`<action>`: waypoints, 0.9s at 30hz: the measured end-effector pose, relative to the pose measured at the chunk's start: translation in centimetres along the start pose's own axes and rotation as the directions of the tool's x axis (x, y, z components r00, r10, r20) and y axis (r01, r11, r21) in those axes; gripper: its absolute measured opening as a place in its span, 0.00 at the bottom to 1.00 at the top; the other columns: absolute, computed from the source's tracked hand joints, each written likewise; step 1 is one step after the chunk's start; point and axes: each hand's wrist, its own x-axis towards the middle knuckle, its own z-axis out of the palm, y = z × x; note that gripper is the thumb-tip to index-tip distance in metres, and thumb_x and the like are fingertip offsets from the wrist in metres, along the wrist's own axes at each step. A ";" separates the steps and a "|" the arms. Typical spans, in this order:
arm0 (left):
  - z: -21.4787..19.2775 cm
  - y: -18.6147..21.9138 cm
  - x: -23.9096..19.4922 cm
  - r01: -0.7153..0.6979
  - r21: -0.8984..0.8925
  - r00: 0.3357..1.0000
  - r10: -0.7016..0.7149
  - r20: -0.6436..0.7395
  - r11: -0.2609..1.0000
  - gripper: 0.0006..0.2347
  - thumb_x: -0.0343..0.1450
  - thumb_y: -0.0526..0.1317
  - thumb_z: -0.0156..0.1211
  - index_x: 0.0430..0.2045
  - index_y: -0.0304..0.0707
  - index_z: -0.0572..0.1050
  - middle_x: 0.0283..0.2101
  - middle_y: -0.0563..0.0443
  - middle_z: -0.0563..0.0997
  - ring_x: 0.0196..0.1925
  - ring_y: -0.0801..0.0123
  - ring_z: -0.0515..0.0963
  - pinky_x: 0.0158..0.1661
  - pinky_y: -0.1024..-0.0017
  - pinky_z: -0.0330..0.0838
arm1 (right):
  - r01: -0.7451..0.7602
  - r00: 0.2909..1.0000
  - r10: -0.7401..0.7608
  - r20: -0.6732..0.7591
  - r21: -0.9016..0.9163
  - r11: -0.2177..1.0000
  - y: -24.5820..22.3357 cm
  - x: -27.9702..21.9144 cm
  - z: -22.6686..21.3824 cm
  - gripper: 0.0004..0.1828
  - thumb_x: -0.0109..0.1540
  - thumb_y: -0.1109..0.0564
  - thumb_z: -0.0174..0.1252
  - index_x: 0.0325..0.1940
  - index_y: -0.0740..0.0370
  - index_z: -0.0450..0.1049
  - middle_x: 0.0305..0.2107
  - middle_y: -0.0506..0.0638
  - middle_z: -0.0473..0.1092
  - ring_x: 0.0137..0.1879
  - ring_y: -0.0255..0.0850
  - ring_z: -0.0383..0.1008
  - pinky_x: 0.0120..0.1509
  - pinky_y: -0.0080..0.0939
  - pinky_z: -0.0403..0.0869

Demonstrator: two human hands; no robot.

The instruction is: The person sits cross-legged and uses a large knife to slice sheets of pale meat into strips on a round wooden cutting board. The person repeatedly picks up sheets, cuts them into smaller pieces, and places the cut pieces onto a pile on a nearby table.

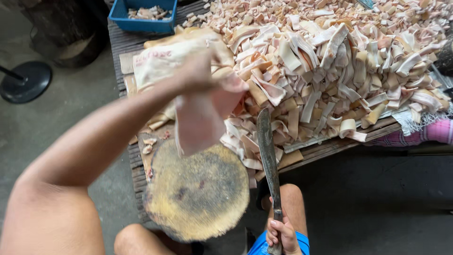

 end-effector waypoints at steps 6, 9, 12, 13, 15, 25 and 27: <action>15.6 -2.4 -21.3 0.471 0.299 0.684 -0.558 0.471 0.830 0.23 0.62 0.53 0.72 0.44 0.37 0.78 0.44 0.42 0.83 0.41 0.58 0.83 0.44 0.61 0.81 | 0.015 0.997 -0.019 -0.068 -0.052 0.999 -1.8 -2.9 0.7 0.43 0.59 0.60 0.52 0.77 0.39 0.51 0.15 0.46 0.57 0.15 0.34 0.60 0.21 0.38 0.69; 18.2 -4.6 -27.9 0.380 0.218 0.925 -0.369 -0.092 0.899 0.17 0.58 0.51 0.75 0.34 0.47 0.81 0.46 0.39 0.79 0.46 0.48 0.77 0.44 0.51 0.76 | 0.057 0.998 -0.058 -0.034 -0.017 0.998 -2.0 -2.8 0.2 0.42 0.60 0.60 0.51 0.78 0.42 0.50 0.15 0.45 0.57 0.16 0.32 0.60 0.22 0.37 0.69; 20.8 -5.7 -29.4 0.457 0.031 0.878 -0.445 -0.175 0.889 0.14 0.60 0.47 0.73 0.32 0.45 0.77 0.42 0.40 0.79 0.47 0.50 0.77 0.46 0.52 0.73 | 0.100 0.995 -0.101 0.014 0.032 0.994 -2.1 -2.7 -0.7 0.42 0.61 0.60 0.50 0.79 0.44 0.48 0.16 0.44 0.56 0.16 0.32 0.59 0.21 0.37 0.69; 21.7 -5.8 -28.9 0.539 -0.069 0.833 -0.543 -0.104 0.840 0.14 0.63 0.45 0.72 0.34 0.41 0.74 0.40 0.41 0.79 0.47 0.54 0.77 0.46 0.55 0.73 | 0.119 0.992 -0.121 0.045 0.052 0.992 -2.1 -1.8 -0.7 0.41 0.61 0.59 0.49 0.79 0.45 0.47 0.16 0.44 0.56 0.15 0.31 0.59 0.21 0.37 0.68; 24.1 -4.7 -27.3 0.618 -0.089 0.774 -0.624 -0.107 0.781 0.18 0.62 0.42 0.70 0.42 0.42 0.70 0.43 0.36 0.80 0.46 0.48 0.78 0.47 0.52 0.72 | 0.165 0.977 -0.175 0.123 0.086 0.982 -2.1 -1.0 -0.5 0.41 0.62 0.60 0.49 0.80 0.46 0.46 0.16 0.44 0.56 0.16 0.31 0.58 0.21 0.36 0.68; 3.6 5.1 -8.5 0.144 -0.960 0.927 -0.373 0.046 0.239 0.05 0.63 0.31 0.58 0.27 0.28 0.80 0.30 0.41 0.83 0.30 0.60 0.86 0.30 0.65 0.83 | 0.227 0.972 -0.229 0.058 0.037 0.973 -2.4 -2.5 0.3 0.41 0.63 0.60 0.48 0.80 0.48 0.47 0.16 0.44 0.55 0.17 0.31 0.56 0.23 0.35 0.66; -3.6 10.4 -6.7 0.076 -0.984 0.956 -0.292 0.026 0.162 0.06 0.64 0.32 0.59 0.29 0.28 0.79 0.31 0.41 0.83 0.31 0.60 0.86 0.30 0.66 0.83 | 0.258 0.960 -0.265 0.089 0.084 0.963 -2.6 -2.7 0.1 0.40 0.64 0.59 0.48 0.80 0.50 0.47 0.17 0.44 0.55 0.18 0.30 0.57 0.24 0.36 0.67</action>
